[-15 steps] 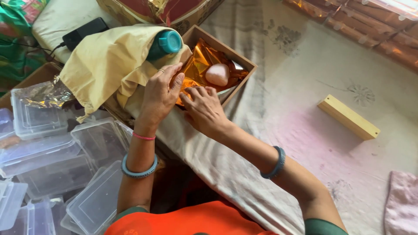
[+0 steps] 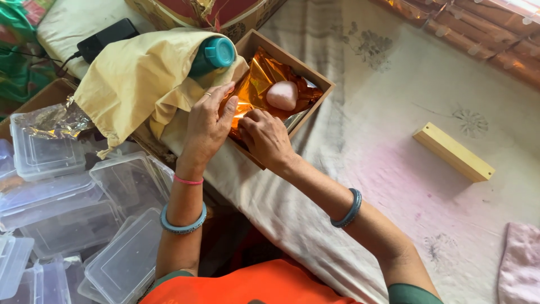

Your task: The person wipes a wooden mold with a pink cloth, then wraps a rectangular object in orange foil using the mold. They then wipe a clear plastic container with the cloth.

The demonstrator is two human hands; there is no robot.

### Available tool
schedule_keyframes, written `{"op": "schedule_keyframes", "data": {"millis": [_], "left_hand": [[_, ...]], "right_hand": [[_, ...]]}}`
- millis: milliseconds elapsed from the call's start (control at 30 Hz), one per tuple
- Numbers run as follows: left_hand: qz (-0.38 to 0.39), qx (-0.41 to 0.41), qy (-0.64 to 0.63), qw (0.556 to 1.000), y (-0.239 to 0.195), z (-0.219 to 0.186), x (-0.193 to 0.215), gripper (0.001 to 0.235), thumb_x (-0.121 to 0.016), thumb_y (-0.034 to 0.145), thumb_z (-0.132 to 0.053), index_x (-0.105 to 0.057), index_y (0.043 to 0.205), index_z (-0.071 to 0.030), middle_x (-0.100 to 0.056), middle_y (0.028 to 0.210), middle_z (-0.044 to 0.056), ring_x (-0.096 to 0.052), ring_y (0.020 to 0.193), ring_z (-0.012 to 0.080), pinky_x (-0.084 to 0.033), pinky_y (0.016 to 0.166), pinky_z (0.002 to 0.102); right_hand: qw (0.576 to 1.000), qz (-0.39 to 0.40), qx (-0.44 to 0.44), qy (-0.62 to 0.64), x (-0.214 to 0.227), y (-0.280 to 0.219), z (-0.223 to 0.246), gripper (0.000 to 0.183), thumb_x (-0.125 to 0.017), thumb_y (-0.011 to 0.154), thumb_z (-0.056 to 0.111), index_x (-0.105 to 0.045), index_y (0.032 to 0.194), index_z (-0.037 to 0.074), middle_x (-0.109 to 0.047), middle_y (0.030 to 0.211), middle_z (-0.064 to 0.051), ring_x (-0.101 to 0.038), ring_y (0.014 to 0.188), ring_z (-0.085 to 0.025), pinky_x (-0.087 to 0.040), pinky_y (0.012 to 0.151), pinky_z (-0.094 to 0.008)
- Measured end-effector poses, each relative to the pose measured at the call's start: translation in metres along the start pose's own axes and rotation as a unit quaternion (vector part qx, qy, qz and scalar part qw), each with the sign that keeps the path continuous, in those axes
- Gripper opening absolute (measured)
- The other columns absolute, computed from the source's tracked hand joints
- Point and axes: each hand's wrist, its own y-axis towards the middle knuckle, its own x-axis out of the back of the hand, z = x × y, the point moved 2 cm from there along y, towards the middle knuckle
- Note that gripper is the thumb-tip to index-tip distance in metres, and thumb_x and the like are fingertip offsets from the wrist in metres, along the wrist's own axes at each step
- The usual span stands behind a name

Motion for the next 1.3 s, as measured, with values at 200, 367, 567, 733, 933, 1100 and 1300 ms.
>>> {"op": "schedule_keyframes", "data": {"millis": [200,367,567,733,933,1100,1300], "left_hand": [[-0.015,0.027,0.012,0.999,-0.004,-0.002,0.001,0.032,-0.060,0.108,-0.019,-0.064,0.132,0.003,-0.068,0.129,0.021,-0.069,0.110,0.0336,-0.055,0.092,0.038],[-0.011,0.061,-0.013,0.998,-0.009,0.010,-0.016,0.033,-0.062,0.106,-0.019,-0.064,0.132,0.003,-0.068,0.124,0.020,-0.070,0.102,0.0288,-0.057,0.089,0.035],[0.009,0.031,0.008,0.999,-0.014,0.011,-0.033,0.030,-0.066,0.101,-0.007,-0.064,0.129,0.003,-0.068,0.126,0.020,-0.069,0.113,0.0351,-0.054,0.097,0.040],[0.010,0.011,-0.003,1.000,-0.011,-0.004,-0.032,0.042,-0.067,0.086,0.004,-0.064,0.128,0.006,-0.065,0.127,0.022,-0.067,0.111,0.0380,-0.053,0.093,0.042],[-0.038,0.028,-0.028,0.998,-0.011,0.010,-0.035,0.019,-0.067,0.094,0.006,-0.075,0.110,0.001,-0.071,0.123,0.016,-0.074,0.099,0.0259,-0.061,0.079,0.033],[-0.027,0.066,-0.035,0.997,-0.011,0.008,-0.030,0.016,-0.067,0.096,0.003,-0.073,0.109,0.002,-0.072,0.123,0.015,-0.075,0.094,0.0246,-0.059,0.073,0.033],[-0.028,0.060,-0.027,0.997,-0.012,0.004,-0.028,0.022,-0.064,0.095,0.004,-0.073,0.115,0.001,-0.071,0.127,0.016,-0.074,0.097,0.0263,-0.059,0.076,0.033]], "right_hand": [[0.989,-0.132,-0.019,0.058,0.013,-0.010,-0.023,0.010,-0.072,0.093,0.011,-0.073,0.101,0.004,-0.071,0.103,-0.011,-0.070,0.091,-0.029,-0.057,0.079,-0.042],[0.983,-0.154,-0.061,0.085,0.020,-0.011,-0.029,0.011,-0.076,0.088,0.008,-0.072,0.096,0.001,-0.070,0.092,-0.012,-0.071,0.082,-0.031,-0.056,0.072,-0.043],[0.974,-0.185,-0.080,0.107,0.024,-0.011,-0.029,0.024,-0.083,0.082,0.007,-0.061,0.084,-0.002,-0.069,0.088,-0.014,-0.069,0.080,-0.032,-0.055,0.070,-0.041],[0.971,-0.177,-0.085,0.137,0.030,-0.009,-0.028,0.027,-0.084,0.079,0.006,-0.059,0.082,-0.003,-0.069,0.085,-0.016,-0.070,0.077,-0.028,-0.054,0.068,-0.039],[0.947,-0.096,-0.145,0.271,0.044,-0.008,-0.033,0.017,-0.075,0.095,0.015,-0.072,0.096,-0.001,-0.074,0.081,-0.008,-0.068,0.069,-0.010,-0.054,0.061,-0.030],[0.936,-0.099,-0.094,0.324,0.034,-0.012,-0.061,0.019,-0.068,0.103,0.014,-0.074,0.111,-0.002,-0.076,0.089,-0.006,-0.068,0.079,-0.007,-0.056,0.068,-0.025],[0.913,-0.093,-0.145,0.369,0.029,-0.014,-0.063,0.011,-0.074,0.097,0.009,-0.077,0.105,0.002,-0.077,0.088,-0.003,-0.069,0.077,-0.006,-0.059,0.069,-0.023]]}}
